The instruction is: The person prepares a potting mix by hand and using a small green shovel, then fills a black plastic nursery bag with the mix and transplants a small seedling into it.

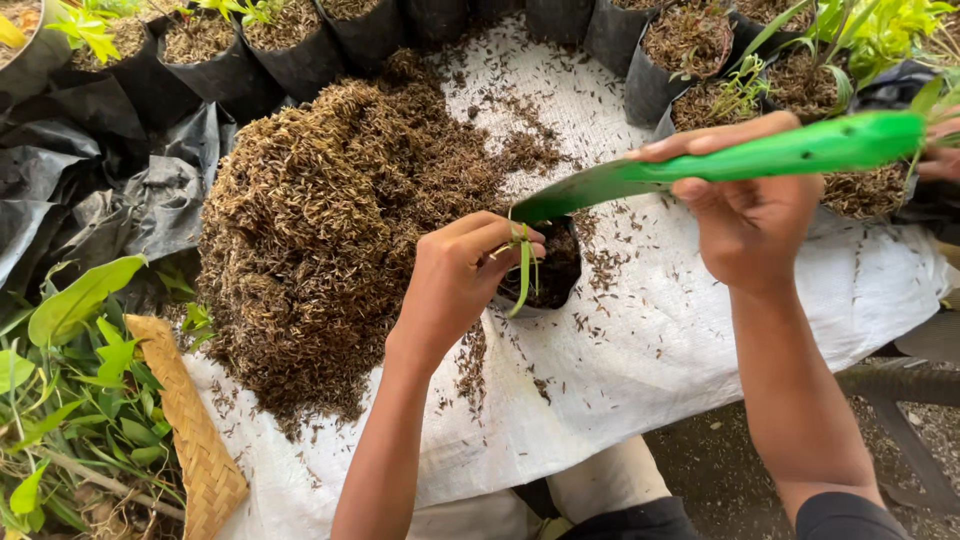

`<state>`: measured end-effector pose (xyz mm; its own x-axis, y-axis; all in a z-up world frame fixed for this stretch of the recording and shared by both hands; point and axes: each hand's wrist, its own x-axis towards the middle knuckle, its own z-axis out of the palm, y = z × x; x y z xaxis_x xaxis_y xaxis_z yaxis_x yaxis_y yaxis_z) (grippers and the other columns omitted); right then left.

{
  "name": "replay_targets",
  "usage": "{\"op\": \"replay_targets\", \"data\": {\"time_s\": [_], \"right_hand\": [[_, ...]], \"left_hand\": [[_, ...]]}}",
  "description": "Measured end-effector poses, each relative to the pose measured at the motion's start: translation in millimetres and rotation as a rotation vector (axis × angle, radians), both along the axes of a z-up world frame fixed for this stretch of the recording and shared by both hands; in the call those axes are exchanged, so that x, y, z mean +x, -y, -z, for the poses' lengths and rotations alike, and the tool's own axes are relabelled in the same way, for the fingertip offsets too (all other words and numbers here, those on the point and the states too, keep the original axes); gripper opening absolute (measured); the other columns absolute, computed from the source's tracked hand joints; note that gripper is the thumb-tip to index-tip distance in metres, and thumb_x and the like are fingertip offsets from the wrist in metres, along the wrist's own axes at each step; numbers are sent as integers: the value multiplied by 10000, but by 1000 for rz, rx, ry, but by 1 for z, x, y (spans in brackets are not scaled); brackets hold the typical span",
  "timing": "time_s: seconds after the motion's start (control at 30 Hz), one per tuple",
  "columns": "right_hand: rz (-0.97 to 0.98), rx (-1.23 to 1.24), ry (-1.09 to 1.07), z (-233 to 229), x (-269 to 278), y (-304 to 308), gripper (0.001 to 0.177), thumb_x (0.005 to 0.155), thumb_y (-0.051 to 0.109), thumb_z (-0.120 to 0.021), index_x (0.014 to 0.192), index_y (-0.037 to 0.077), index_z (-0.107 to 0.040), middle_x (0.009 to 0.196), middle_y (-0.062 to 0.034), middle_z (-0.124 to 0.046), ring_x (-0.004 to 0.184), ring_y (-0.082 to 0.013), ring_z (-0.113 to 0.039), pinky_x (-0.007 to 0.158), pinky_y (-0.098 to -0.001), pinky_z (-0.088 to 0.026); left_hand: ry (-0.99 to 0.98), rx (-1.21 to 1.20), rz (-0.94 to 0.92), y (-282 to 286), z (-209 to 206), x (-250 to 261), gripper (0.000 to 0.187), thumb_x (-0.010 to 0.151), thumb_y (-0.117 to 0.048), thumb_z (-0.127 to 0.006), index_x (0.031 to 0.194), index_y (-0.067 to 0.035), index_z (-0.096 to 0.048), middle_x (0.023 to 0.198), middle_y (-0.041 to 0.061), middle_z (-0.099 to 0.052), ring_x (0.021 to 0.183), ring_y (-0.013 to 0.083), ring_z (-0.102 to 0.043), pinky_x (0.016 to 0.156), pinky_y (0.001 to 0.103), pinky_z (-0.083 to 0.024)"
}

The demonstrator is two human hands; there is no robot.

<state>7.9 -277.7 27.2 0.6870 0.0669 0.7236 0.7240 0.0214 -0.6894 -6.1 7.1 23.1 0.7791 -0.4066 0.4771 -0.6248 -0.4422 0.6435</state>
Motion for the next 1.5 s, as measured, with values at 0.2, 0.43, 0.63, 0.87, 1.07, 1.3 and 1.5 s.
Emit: {"op": "replay_targets", "data": {"time_s": [0.2, 0.43, 0.63, 0.87, 1.07, 1.3, 1.5], "right_hand": [[80, -164, -39, 5, -4, 3, 205, 1118, 100, -716, 1240, -11, -593, 1203, -249, -747, 1130, -359, -832, 712, -267, -544], [345, -56, 135, 0, -27, 14, 287, 1163, 98, -749, 1235, -75, -531, 1137, -271, -605, 1079, -522, -812, 954, -563, -693], [316, -245, 25, -1, -25, 1, 192, 1128, 86, -775, 1165, -102, -757, 1093, -199, -802, 550, -69, -368, 512, -245, -252], [793, 293, -216, 67, -127, 23, 368, 1203, 298, -822, 1212, 7, -598, 1093, -201, -720, 952, -281, -726, 775, -408, -610], [637, 249, -422, 100, -191, -82, 229, 991, 138, -820, 1135, 41, -672, 1056, -180, -767, 914, -242, -765, 866, -347, -665], [578, 92, -122, 134, -158, -159, 321, 988, 5, -809, 1156, 10, -536, 1138, -267, -716, 1154, -364, -756, 1016, -451, -671], [561, 232, -483, 113, -130, -184, 250, 1007, 3, -838, 1058, 15, -593, 1158, -215, -770, 1093, -294, -806, 852, -409, -652]], "left_hand": [[24, -28, -16, 4, 9, 3, 136, 1017, -64, -825, 1126, -143, -838, 1088, 35, -795, 954, 178, -795, 837, 322, -598], [47, -57, -71, 4, 11, 5, 52, 1019, -92, -820, 1069, -84, -835, 1056, 64, -807, 868, 184, -775, 733, 333, -597], [27, -55, -63, 5, 9, 5, 68, 1018, -52, -808, 1076, -81, -829, 1061, 59, -801, 929, 194, -792, 785, 319, -592], [-7, -38, -69, -4, 11, 27, 123, 990, -144, -845, 951, -36, -799, 896, 47, -761, 757, 144, -651, 672, 319, -481], [-55, 1, 5, -2, 5, 36, 201, 998, -219, -826, 935, -32, -793, 817, 45, -733, 700, 150, -605, 633, 321, -464], [98, 15, -8, 3, 15, 36, 370, 1027, -221, -807, 795, -57, -571, 728, 44, -644, 667, 196, -598, 638, 379, -435], [92, -36, -35, -2, 24, 49, 238, 1006, -193, -849, 1065, 28, -784, 947, 209, -799, 857, 383, -820, 684, 447, -676]]}}
